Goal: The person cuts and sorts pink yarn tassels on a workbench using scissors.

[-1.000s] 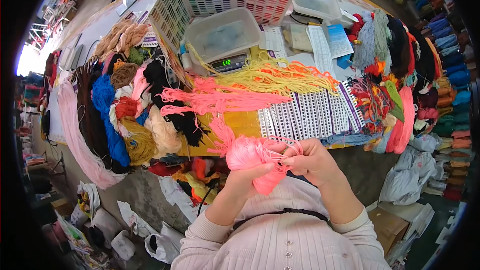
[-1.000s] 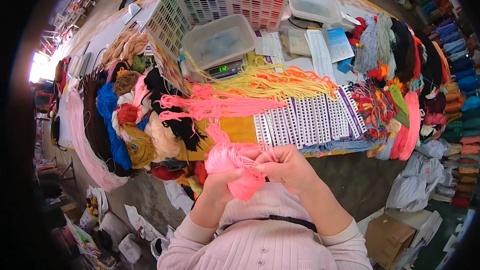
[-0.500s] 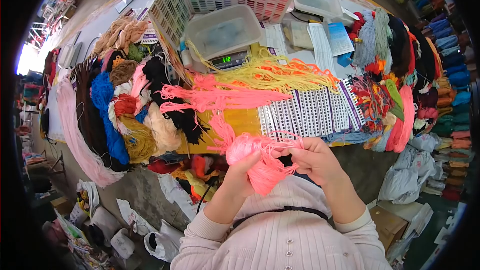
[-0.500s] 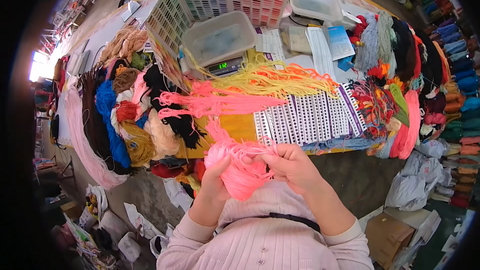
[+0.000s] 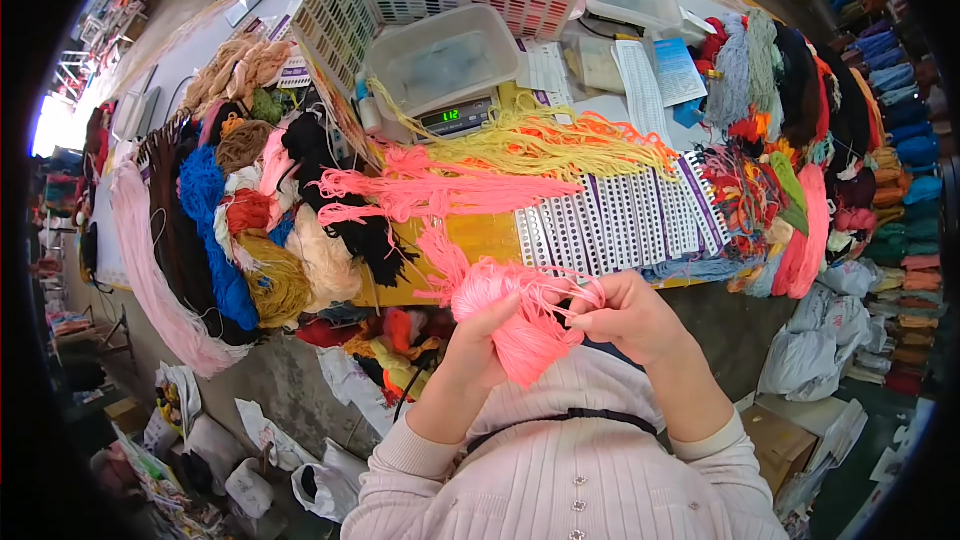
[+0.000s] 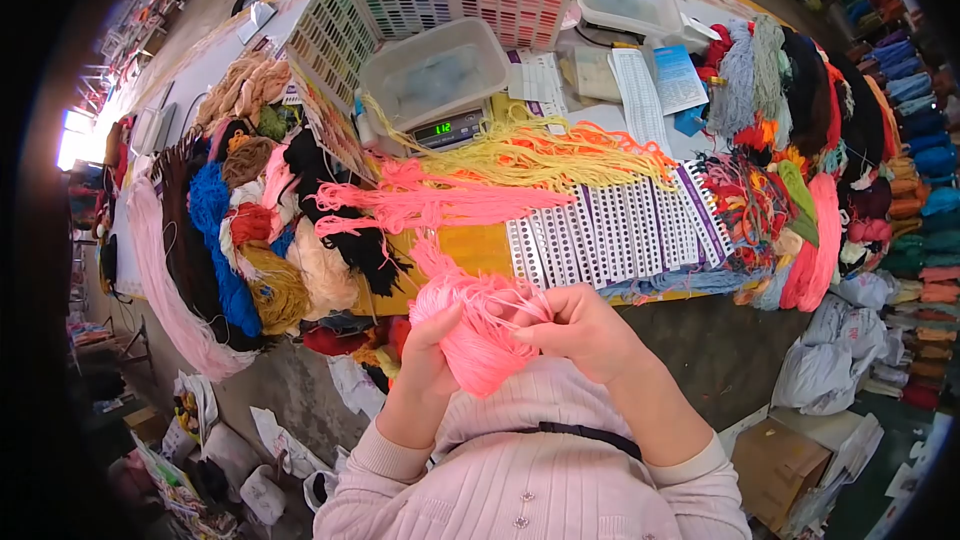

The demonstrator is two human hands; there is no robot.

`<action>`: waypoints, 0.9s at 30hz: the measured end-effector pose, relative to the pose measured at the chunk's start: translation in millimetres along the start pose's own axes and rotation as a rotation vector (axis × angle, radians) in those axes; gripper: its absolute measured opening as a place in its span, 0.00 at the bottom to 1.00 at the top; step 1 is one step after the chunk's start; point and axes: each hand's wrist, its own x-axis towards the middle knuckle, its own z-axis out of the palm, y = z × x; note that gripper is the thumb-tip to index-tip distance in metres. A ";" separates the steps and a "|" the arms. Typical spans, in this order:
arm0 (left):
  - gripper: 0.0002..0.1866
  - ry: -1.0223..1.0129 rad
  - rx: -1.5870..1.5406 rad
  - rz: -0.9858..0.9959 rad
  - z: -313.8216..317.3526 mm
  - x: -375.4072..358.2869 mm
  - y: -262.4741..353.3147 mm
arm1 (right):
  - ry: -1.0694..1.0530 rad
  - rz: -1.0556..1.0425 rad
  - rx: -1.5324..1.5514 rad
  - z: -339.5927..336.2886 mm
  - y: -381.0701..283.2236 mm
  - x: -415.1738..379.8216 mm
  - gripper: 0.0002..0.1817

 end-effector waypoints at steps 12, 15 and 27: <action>0.20 -0.032 -0.040 -0.023 3.7 -0.2 -0.9 | 0.037 -0.009 -0.083 3.3 1.3 -0.1 0.04; 0.21 -0.055 -0.001 -0.072 6.1 0.7 -0.6 | 0.059 -0.062 -0.204 6.6 7.1 2.8 0.03; 0.08 -0.040 0.690 -0.090 3.7 19.7 -21.1 | -0.164 0.226 0.126 -32.7 -5.7 -32.9 0.05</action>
